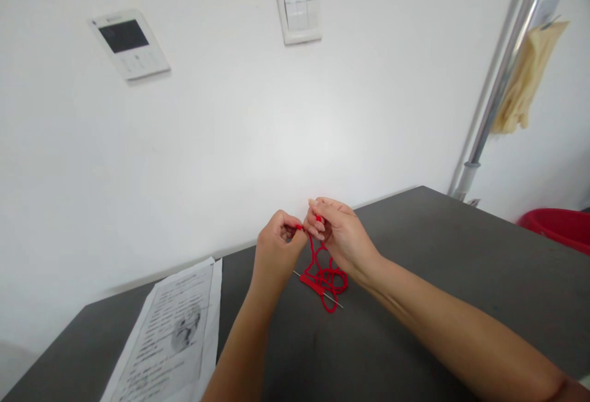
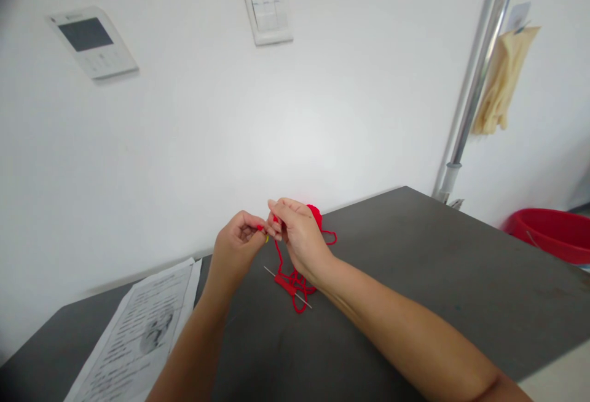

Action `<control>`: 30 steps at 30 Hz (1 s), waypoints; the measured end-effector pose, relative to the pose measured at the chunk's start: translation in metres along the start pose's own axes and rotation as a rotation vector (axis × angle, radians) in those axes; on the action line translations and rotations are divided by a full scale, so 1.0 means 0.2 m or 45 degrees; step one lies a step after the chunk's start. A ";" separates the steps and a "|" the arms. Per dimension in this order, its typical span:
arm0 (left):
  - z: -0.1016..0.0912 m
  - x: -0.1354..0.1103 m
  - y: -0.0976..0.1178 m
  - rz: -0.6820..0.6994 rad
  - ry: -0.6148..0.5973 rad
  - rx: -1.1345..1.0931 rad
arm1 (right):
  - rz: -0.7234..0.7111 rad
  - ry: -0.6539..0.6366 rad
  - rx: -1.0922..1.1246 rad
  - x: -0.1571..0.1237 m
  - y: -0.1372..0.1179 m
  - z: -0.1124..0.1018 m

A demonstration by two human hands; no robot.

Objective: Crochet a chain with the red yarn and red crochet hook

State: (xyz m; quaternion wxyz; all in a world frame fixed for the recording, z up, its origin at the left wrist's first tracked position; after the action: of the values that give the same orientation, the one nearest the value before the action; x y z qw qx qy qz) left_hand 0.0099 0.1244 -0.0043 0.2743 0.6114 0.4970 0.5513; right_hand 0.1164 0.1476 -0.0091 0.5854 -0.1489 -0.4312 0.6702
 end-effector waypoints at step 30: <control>-0.05 -0.02 0.05 -0.183 -0.171 -0.336 | -0.227 -0.531 -0.981 -0.05 -0.14 0.14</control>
State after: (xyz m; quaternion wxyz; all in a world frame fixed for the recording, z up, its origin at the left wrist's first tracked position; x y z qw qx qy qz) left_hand 0.0034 0.1139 0.0056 0.4234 0.5684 0.4433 0.5487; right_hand 0.1175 0.1252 0.0263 0.4432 -0.1800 -0.7694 0.4234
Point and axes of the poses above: each hand's wrist, its own x-axis towards the middle knuckle, its own z-axis out of the palm, y = z × x, the point moved 10 cm from there along x, towards the middle knuckle, and after that the axes turned 1 degree about x, right-handed, at the moved point
